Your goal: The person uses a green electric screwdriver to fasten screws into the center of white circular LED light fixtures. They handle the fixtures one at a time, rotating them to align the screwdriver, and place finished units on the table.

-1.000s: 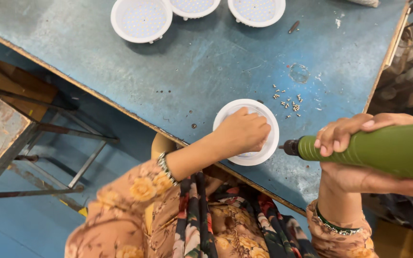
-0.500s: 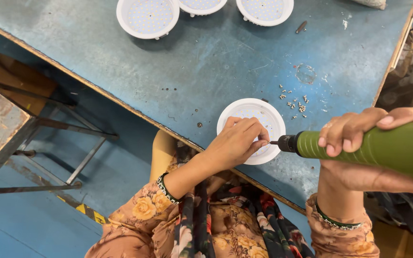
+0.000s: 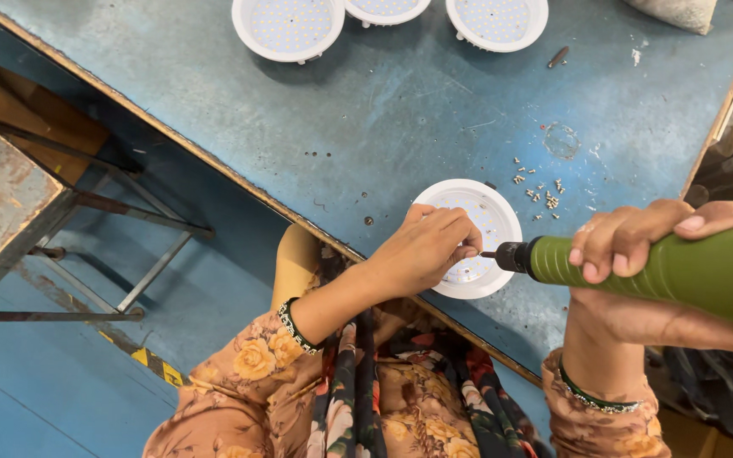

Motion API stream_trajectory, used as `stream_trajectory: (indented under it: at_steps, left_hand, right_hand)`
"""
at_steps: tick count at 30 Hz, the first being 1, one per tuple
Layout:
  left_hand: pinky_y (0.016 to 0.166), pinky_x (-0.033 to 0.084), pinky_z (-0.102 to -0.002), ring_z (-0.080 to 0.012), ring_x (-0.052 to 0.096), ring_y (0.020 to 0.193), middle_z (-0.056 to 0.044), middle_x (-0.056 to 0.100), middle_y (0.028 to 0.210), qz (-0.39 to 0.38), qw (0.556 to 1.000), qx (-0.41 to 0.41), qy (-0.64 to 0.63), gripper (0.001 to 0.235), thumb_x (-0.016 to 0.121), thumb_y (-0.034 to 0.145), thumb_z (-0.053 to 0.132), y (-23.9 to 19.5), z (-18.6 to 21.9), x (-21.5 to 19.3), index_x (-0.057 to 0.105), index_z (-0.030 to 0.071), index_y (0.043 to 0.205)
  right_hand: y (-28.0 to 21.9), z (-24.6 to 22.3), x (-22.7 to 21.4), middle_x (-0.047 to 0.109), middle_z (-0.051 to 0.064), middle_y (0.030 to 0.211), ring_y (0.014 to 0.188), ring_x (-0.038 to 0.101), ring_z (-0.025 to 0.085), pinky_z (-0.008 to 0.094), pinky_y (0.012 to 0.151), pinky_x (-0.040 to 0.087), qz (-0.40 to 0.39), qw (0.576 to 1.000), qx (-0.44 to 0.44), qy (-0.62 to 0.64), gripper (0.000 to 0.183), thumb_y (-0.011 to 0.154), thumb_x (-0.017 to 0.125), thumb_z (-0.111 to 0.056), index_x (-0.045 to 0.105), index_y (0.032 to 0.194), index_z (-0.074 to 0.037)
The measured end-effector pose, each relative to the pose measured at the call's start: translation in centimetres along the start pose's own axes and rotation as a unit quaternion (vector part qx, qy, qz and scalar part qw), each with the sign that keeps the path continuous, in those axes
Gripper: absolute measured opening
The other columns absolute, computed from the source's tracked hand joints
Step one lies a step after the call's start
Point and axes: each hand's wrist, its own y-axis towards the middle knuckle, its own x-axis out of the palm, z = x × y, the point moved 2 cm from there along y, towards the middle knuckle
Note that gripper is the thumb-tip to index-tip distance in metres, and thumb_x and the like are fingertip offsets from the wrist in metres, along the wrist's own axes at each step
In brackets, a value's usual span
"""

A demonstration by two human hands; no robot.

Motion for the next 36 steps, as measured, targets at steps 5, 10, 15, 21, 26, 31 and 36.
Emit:
stream_trajectory:
  at_steps: [5, 10, 15, 21, 26, 31, 36]
  left_hand:
    - [0.104, 0.034, -0.046, -0.0206, 0.058, 0.116, 0.002, 0.058, 0.107, 0.047, 0.995, 0.038, 0.082, 0.014, 0.070, 0.095, 0.017, 0.9, -1.3, -1.6, 0.059, 0.017, 0.103]
    - [0.109, 0.027, -0.054, -0.0243, 0.046, 0.135, 0.003, 0.055, 0.122, 0.057, 0.985, 0.006, 0.160, 0.017, 0.077, 0.085, 0.021, 1.8, -3.2, -3.1, 0.063, 0.022, 0.096]
    - [0.110, 0.026, -0.056, -0.0269, 0.041, 0.140, 0.004, 0.054, 0.126, 0.059, 0.984, -0.010, 0.169, 0.015, 0.076, 0.087, 0.018, 1.6, -4.3, -2.4, 0.066, 0.022, 0.097]
    - [0.112, 0.026, -0.056, -0.0248, 0.041, 0.142, 0.005, 0.054, 0.127, 0.072, 0.980, -0.004, 0.187, 0.010, 0.075, 0.090, 0.018, 1.3, -5.3, -1.2, 0.068, 0.022, 0.096]
    - [0.112, 0.026, -0.054, -0.0249, 0.041, 0.143, 0.004, 0.054, 0.127, 0.064, 0.979, -0.011, 0.192, 0.010, 0.073, 0.089, 0.015, 1.4, -5.4, -1.0, 0.068, 0.020, 0.095]
    - [0.111, 0.026, -0.054, -0.0251, 0.041, 0.142, 0.003, 0.055, 0.128, 0.059, 0.979, -0.022, 0.195, 0.009, 0.073, 0.088, 0.014, 1.3, -5.7, -0.8, 0.068, 0.019, 0.094]
    - [0.112, 0.027, -0.053, -0.0248, 0.041, 0.143, 0.003, 0.055, 0.129, 0.058, 0.978, -0.020, 0.200, 0.009, 0.072, 0.089, 0.012, 1.0, -6.2, -0.7, 0.069, 0.019, 0.095]
  right_hand:
    - [3.0, 2.1, 2.2, 0.057, 0.011, 0.067, 0.048, 0.058, 0.020, 0.035, 0.040, 0.050, -0.008, 0.997, -0.061, -0.042, 0.094, 0.083, 0.035, -0.094, 0.051, 0.111, -0.006]
    - [5.3, 6.1, 3.9, 0.056, 0.013, 0.070, 0.050, 0.060, 0.020, 0.033, 0.044, 0.050, -0.040, 0.998, -0.050, -0.001, 0.089, 0.085, 0.034, -0.089, 0.052, 0.112, -0.005]
    - [5.0, 8.3, 5.4, 0.052, 0.013, 0.074, 0.055, 0.056, 0.022, 0.035, 0.047, 0.051, -0.013, 1.000, 0.028, 0.001, 0.088, 0.087, 0.038, -0.088, 0.048, 0.108, -0.002]
    - [5.4, 8.7, 6.2, 0.049, 0.013, 0.072, 0.054, 0.054, 0.025, 0.036, 0.048, 0.050, 0.001, 0.999, 0.032, -0.022, 0.094, 0.084, 0.041, -0.091, 0.046, 0.110, 0.000]
    - [5.6, 8.5, 6.8, 0.049, 0.014, 0.071, 0.054, 0.053, 0.025, 0.037, 0.048, 0.049, 0.003, 0.999, 0.037, -0.012, 0.094, 0.085, 0.043, -0.090, 0.046, 0.110, 0.000]
    - [5.6, 9.2, 6.6, 0.048, 0.014, 0.072, 0.055, 0.053, 0.026, 0.037, 0.048, 0.049, -0.007, 0.999, 0.042, -0.011, 0.094, 0.085, 0.044, -0.090, 0.046, 0.110, 0.000]
    - [5.3, 10.1, 5.8, 0.049, 0.014, 0.070, 0.053, 0.053, 0.025, 0.036, 0.048, 0.049, -0.018, 0.998, 0.054, -0.002, 0.092, 0.086, 0.045, -0.089, 0.047, 0.109, 0.000]
